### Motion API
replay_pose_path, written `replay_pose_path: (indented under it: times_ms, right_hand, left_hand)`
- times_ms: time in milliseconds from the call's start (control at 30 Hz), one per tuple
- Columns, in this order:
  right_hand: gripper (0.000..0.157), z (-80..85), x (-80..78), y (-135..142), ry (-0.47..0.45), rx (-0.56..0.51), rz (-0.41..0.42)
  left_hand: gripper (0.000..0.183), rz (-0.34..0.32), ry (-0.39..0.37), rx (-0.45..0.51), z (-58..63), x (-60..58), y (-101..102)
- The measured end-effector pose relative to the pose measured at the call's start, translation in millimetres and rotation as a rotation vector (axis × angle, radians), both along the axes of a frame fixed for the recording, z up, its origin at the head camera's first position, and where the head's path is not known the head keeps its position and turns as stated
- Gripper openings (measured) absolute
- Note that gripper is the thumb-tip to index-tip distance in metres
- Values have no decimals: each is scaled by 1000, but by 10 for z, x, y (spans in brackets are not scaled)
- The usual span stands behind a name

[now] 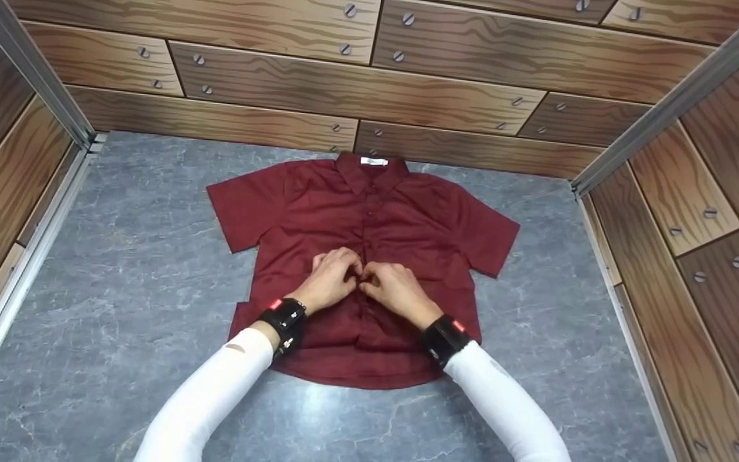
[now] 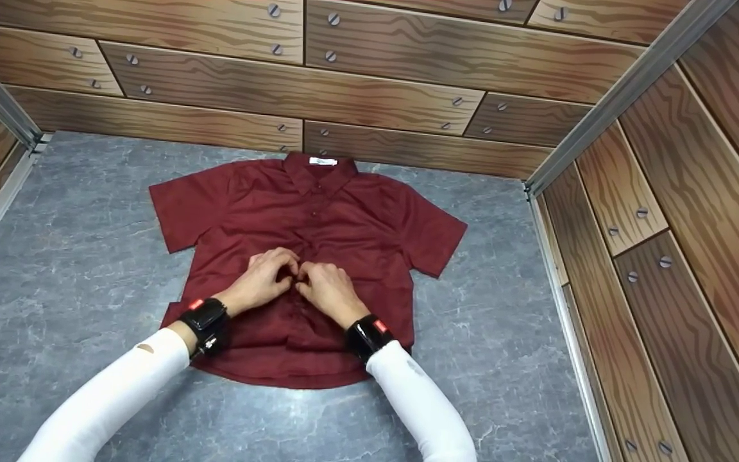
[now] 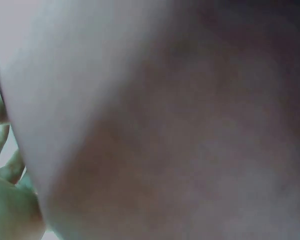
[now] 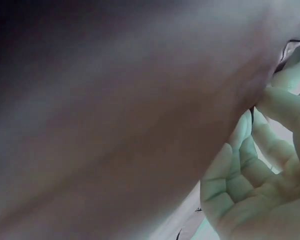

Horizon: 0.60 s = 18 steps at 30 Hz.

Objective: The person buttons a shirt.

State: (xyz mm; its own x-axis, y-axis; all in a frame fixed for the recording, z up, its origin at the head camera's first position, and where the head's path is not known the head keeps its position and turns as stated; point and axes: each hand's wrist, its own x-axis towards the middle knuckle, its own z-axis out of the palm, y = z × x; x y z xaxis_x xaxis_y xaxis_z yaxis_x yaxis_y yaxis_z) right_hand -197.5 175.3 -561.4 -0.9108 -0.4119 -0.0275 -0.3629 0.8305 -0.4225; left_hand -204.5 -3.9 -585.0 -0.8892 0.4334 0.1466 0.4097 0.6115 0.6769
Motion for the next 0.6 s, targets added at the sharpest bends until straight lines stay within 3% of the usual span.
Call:
replay_pose_path:
  times_ms: [233,600]
  right_hand:
    - [4,37,-16,-5,-70,12,-23]
    - [6,90,-35,123,-116,-203,-51]
  left_hand:
    - [14,-1,-10,14,14,-11,-31]
    - [26,-41,-11,14,25,6,-52]
